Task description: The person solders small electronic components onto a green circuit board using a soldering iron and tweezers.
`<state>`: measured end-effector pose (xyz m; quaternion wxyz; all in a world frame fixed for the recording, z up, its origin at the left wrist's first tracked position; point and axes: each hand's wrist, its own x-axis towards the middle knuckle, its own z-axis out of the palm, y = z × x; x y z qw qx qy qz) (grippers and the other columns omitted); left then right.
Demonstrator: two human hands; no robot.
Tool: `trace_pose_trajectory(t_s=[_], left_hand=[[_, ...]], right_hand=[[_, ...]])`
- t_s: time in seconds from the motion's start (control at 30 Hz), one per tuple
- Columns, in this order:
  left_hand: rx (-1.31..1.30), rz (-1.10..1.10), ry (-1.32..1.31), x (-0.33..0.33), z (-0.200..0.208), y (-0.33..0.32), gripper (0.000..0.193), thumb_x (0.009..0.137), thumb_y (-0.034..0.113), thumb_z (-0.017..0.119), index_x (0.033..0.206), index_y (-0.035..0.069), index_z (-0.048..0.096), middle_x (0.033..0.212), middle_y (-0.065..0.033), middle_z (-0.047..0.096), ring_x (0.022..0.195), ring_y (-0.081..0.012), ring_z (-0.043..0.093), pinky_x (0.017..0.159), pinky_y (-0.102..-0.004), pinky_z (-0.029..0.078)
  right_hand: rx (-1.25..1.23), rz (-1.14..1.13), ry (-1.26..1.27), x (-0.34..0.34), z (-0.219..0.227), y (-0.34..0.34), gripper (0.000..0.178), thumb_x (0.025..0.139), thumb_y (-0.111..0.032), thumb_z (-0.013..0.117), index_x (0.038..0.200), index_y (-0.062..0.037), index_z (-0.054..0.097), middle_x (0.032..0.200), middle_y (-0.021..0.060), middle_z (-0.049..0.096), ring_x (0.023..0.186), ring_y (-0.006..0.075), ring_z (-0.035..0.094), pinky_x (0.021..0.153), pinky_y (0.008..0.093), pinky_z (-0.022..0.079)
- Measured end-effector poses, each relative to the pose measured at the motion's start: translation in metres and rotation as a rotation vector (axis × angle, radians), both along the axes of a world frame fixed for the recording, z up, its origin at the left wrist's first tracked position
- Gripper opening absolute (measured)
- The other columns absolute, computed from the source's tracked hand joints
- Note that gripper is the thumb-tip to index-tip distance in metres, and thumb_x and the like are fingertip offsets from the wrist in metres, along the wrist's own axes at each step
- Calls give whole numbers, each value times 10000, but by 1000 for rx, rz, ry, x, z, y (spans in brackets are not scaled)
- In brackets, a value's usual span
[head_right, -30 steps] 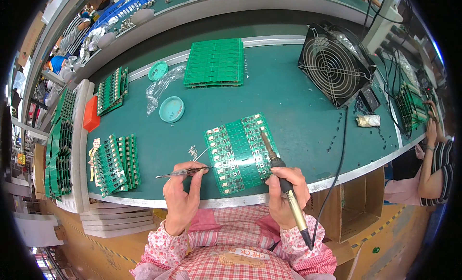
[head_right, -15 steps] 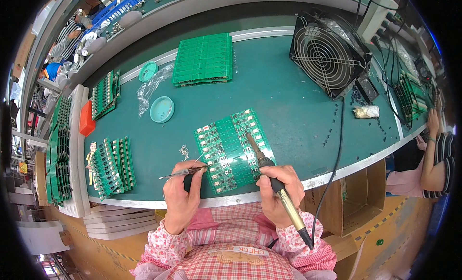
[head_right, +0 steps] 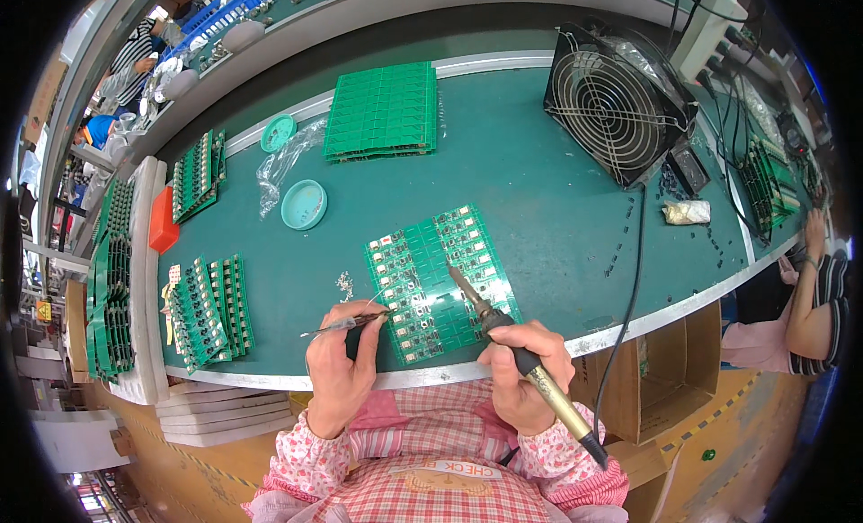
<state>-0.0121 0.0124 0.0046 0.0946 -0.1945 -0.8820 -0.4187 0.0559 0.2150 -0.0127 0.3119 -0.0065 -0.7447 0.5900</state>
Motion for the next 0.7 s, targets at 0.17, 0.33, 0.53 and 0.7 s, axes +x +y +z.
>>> trace_pose_trajectory(t_s=[0.17, 0.33, 0.53, 0.7], left_hand=[[-8, 8, -7, 0, 0, 1, 117, 888, -29, 665, 1001, -1, 669, 989, -128, 704, 884, -283, 687, 788, -343, 528], [3, 15, -10, 0, 0, 0, 112, 887, -26, 667, 996, -2, 671, 987, -127, 704, 880, -289, 685, 789, -346, 527], [7, 15, -13, 1, 0, 1, 116, 889, -15, 669, 1002, 6, 673, 997, -121, 704, 887, -293, 680, 793, -353, 524], [-6, 10, -16, 1, 1, 0, 131, 887, -13, 670, 1015, 17, 672, 1003, -115, 704, 891, -293, 676, 793, -354, 521]], right_hand=[[-149, 75, 17, 4, 7, -4, 240, 1004, -231, 615, 1073, -18, 528, 691, 86, 652, 634, 161, 684, 589, 274, 538], [-157, 168, 41, 0, 8, -5, 277, 1008, -268, 617, 1101, -25, 523, 739, 111, 698, 684, 177, 711, 624, 292, 558], [-114, 208, 79, -6, 8, -6, 255, 1007, -245, 620, 1110, -30, 531, 757, 127, 725, 694, 180, 718, 647, 295, 562], [-110, 214, 66, -7, 7, -7, 224, 1005, -221, 617, 1107, -37, 538, 752, 114, 728, 690, 180, 718, 637, 301, 562]])
